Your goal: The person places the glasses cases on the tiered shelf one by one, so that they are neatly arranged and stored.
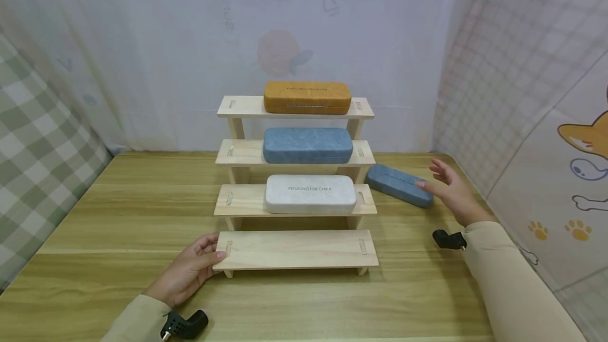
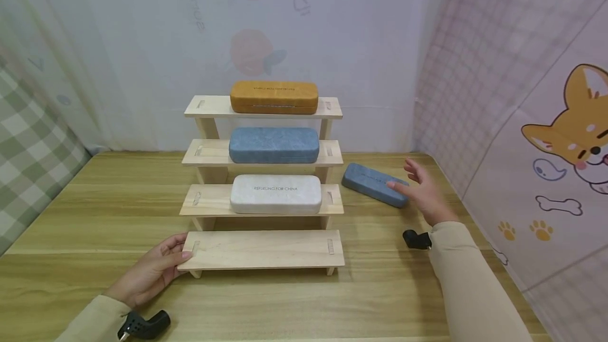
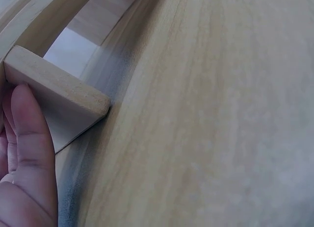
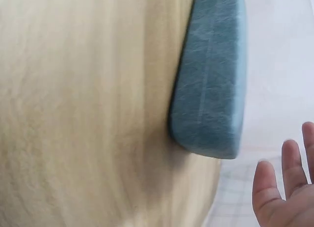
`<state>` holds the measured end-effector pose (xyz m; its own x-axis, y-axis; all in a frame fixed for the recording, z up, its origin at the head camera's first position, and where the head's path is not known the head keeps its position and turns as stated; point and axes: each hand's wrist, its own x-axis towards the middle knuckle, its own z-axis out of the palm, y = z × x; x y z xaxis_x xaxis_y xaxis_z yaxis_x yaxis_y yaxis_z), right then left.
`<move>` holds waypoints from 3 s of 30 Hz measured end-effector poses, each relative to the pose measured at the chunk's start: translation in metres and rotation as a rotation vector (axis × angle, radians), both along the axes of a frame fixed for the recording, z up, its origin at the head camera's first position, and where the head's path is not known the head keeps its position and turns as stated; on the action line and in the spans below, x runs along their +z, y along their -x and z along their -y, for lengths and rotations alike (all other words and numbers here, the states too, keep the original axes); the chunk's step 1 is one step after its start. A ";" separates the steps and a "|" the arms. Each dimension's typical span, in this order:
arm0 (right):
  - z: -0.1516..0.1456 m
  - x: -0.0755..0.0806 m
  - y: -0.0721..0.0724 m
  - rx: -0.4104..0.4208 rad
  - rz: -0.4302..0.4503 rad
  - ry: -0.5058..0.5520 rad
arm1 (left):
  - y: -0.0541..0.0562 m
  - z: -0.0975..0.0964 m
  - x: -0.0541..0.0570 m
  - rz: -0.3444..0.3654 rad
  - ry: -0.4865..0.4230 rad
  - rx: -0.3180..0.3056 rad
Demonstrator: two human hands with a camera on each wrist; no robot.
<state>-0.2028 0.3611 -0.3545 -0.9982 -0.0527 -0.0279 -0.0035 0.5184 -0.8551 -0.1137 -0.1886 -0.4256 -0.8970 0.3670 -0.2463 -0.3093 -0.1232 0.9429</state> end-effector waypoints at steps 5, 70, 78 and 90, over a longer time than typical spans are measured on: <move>-0.003 -0.007 0.003 0.011 0.044 -0.030 | 0.000 0.000 0.001 0.005 0.005 0.010; -0.018 -0.030 0.014 -0.042 0.203 -0.204 | 0.000 -0.001 0.001 0.003 0.024 0.007; -0.019 -0.027 0.006 -0.035 0.158 -0.099 | -0.001 -0.001 0.001 -0.002 0.019 0.008; -0.025 -0.014 -0.011 -0.043 0.092 -0.094 | 0.000 -0.001 0.001 -0.004 0.008 -0.004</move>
